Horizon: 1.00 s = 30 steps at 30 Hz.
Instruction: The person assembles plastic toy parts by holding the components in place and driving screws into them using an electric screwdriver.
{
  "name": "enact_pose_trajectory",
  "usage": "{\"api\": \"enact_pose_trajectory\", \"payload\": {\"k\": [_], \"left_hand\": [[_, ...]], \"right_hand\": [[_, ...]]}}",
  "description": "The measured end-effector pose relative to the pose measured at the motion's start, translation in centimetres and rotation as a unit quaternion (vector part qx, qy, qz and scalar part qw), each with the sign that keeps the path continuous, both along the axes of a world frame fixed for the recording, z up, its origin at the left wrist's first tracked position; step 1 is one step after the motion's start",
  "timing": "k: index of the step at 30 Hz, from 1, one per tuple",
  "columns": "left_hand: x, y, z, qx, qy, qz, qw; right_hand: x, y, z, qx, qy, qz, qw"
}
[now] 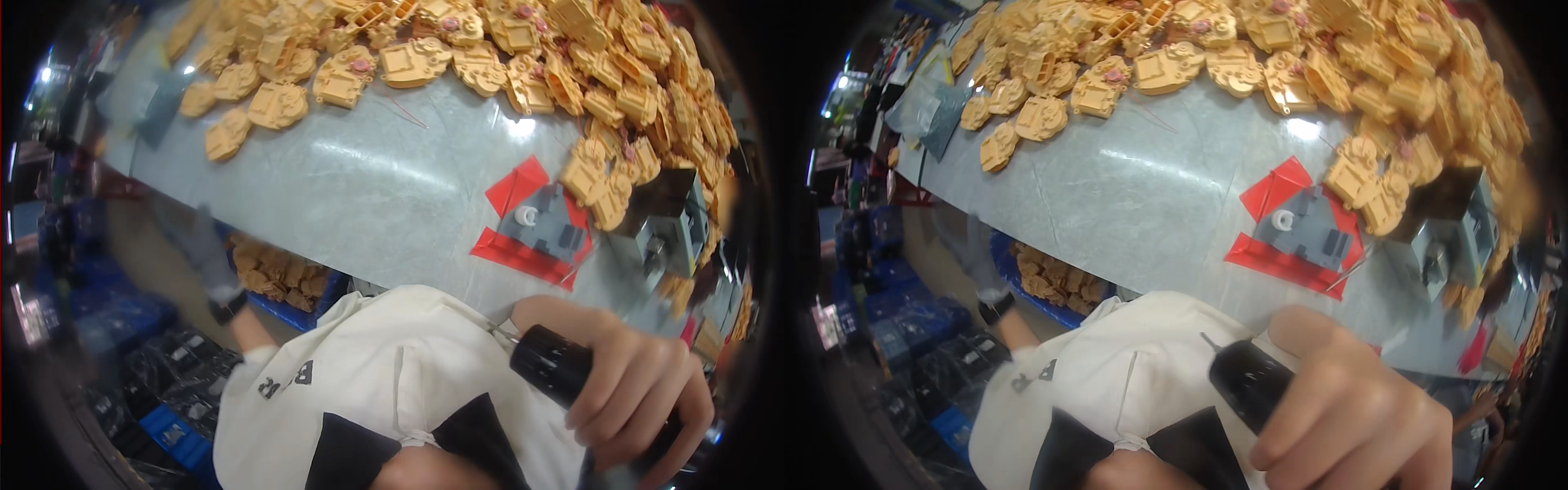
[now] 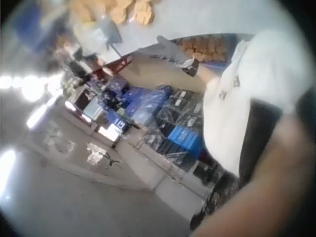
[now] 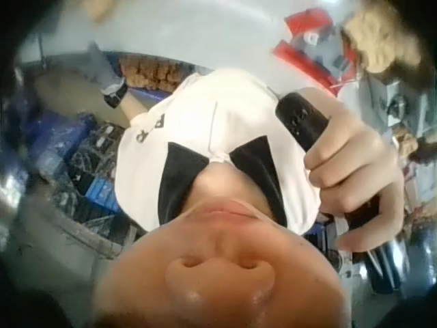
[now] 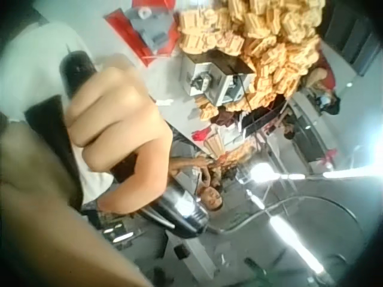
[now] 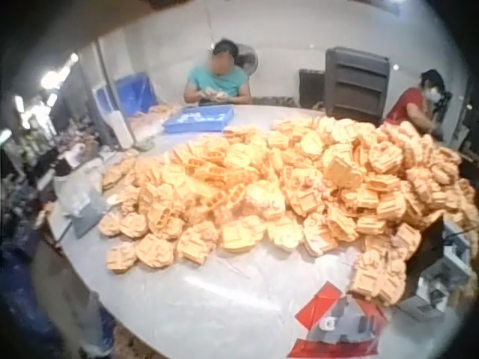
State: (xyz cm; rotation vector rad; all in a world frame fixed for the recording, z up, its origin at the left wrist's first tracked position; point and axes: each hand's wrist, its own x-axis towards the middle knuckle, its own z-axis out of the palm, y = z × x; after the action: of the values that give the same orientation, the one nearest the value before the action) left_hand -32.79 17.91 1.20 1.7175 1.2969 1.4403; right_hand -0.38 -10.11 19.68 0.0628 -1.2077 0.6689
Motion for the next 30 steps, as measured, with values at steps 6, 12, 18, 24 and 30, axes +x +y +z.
{"api": "enact_pose_trajectory", "payload": {"k": [6,12,18,24,30], "left_hand": [[7.2,11.1,-0.8,0.088,0.461,-0.179,0.865],[6.8,9.3,-2.0,0.015,0.186,-0.123,0.975],[14.9,-5.1,2.4,-0.332,-0.277,-0.371,0.822],[29.6,-16.7,4.5,-0.525,-0.209,-0.624,0.540],[31.6,-19.5,1.3,-0.342,-0.135,-0.531,0.763]], "right_hand": [[1.6,-2.5,-0.1,0.044,-0.015,-0.054,0.997],[4.6,-8.2,-0.6,0.083,-0.067,-0.132,0.985],[6.5,-10.8,-0.2,0.054,-0.078,-0.151,0.984],[7.1,-12.2,-0.5,0.083,-0.051,-0.172,0.980],[8.0,-13.2,-1.0,0.092,-0.033,-0.185,0.978]]}}
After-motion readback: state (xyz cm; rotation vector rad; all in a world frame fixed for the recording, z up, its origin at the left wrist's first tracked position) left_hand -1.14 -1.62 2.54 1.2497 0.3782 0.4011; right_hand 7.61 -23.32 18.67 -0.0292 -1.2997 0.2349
